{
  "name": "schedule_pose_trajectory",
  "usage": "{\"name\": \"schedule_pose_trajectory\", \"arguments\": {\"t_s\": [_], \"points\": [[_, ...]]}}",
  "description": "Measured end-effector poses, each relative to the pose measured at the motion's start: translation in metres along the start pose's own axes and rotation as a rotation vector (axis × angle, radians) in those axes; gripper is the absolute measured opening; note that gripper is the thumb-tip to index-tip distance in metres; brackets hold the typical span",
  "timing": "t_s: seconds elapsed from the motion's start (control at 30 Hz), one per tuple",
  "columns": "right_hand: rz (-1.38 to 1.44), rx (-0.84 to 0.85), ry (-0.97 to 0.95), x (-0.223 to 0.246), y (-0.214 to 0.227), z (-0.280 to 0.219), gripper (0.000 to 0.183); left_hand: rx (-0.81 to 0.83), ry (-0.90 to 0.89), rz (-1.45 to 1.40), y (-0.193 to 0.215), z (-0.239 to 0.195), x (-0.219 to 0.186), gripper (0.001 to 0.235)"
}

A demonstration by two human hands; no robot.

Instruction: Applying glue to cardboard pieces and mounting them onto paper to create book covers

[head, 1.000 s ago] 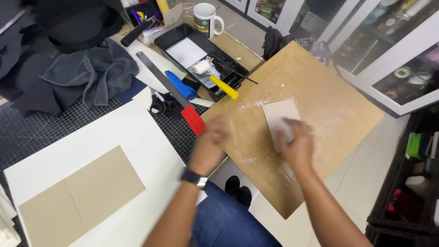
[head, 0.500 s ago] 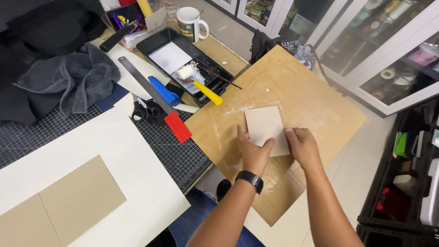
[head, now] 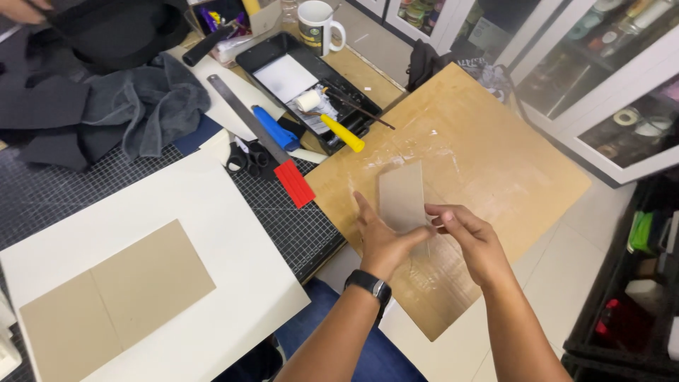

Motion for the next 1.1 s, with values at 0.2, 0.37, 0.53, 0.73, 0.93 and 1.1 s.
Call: {"name": "schedule_pose_trajectory", "arguments": {"t_s": [0.2,0.37,0.53,0.73,0.93,1.1], "points": [[0.425,0.527,-0.145,-0.052,-0.056,0.017,0.049,-0.011,-0.050,-0.255,0.025,-0.040,0.011,0.162],[0.411,0.649,-0.254,-0.016,-0.132,-0.024,0.052,-0.060,-0.064,-0.381,0.069,-0.075,0.009,0.164],[0.354,0.816,-0.220,0.008,-0.199,-0.044,0.052,-0.117,-0.133,-0.454,0.118,-0.088,0.013,0.165],[0.186,1.000,-0.221,0.018,-0.271,-0.055,0.072,-0.215,-0.022,-0.518,0.178,-0.104,0.013,0.149],[0.019,0.947,-0.245,0.021,-0.324,-0.052,0.070,-0.230,-0.049,-0.351,0.242,-0.106,0.019,0.150],[-0.062,0.613,-0.083,0.030,-0.344,-0.016,0.086,-0.372,-0.422,0.520,0.374,-0.070,0.029,0.075]]}}
Point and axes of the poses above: each hand's wrist, its own z-axis towards the middle knuckle, its own y-axis out of the back of the hand, x = y × z, the point moved 10 cm from there along z, towards the middle knuckle, and after that the axes turned 15 degrees about -y, right-handed, at the moved point
